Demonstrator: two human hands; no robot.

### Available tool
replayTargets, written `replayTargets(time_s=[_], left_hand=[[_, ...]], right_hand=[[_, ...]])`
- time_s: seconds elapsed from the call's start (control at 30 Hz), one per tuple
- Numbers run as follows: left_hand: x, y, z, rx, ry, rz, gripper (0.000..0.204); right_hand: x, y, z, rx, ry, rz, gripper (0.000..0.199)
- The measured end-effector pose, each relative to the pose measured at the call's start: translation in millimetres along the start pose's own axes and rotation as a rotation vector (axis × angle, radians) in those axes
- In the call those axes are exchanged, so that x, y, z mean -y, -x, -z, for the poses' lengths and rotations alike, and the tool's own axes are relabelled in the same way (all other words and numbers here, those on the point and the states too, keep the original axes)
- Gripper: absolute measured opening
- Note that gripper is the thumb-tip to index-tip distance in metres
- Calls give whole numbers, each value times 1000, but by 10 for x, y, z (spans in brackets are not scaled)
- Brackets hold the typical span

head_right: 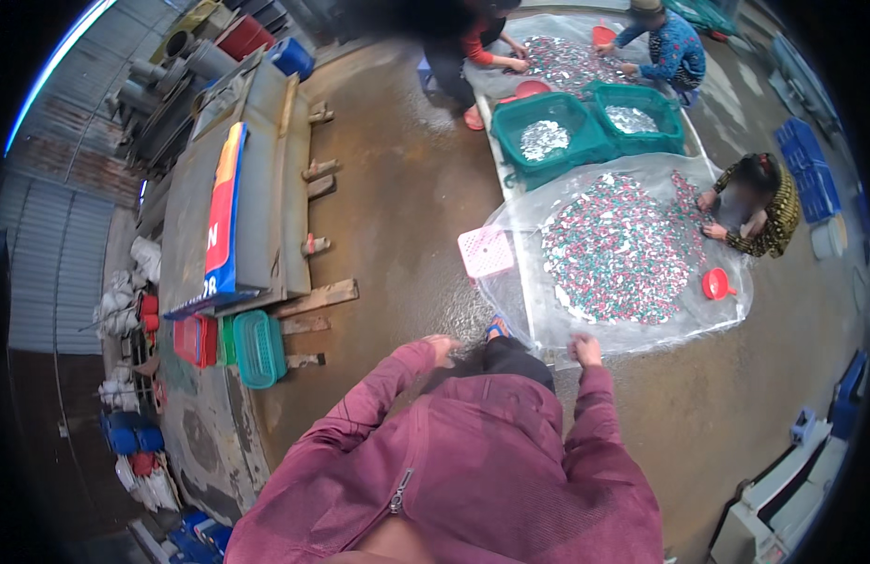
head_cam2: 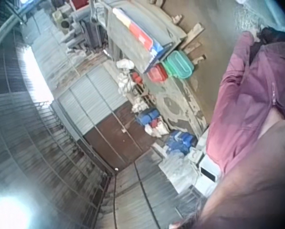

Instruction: The person sits on the floor and sorts small red, green, and white plastic pieces by hand from a large pile on a plastic sheet into a green basket. Other workers are also sorting nearby.

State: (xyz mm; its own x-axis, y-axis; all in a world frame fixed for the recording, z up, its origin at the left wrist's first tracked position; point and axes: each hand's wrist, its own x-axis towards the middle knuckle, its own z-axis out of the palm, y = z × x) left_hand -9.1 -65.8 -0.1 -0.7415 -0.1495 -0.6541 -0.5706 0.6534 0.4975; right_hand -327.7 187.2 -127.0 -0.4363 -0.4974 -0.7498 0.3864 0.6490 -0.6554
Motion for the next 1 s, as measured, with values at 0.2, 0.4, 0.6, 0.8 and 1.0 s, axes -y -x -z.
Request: replayTargets(time_s=[0.2,0.4,0.6,0.8,1.0], left_hand=[[636,-432,347,201,-309,166,48],[1064,-1277,1385,148,-315,-30,23],[1708,-1734,2430,338,-234,-288,30],[1944,-2140,2759,731,-412,-396,34],[1315,-2418,3168,178,-738,-449,44]], right_hand=[[1314,-612,-689,66,106,48,33],[1815,-847,-1886,133,432,448,34],[2456,-747,-2753,-14,424,257,33],[2814,-671,-3206,-136,350,118,39],[2878,-667,-3070,123,318,77,49]])
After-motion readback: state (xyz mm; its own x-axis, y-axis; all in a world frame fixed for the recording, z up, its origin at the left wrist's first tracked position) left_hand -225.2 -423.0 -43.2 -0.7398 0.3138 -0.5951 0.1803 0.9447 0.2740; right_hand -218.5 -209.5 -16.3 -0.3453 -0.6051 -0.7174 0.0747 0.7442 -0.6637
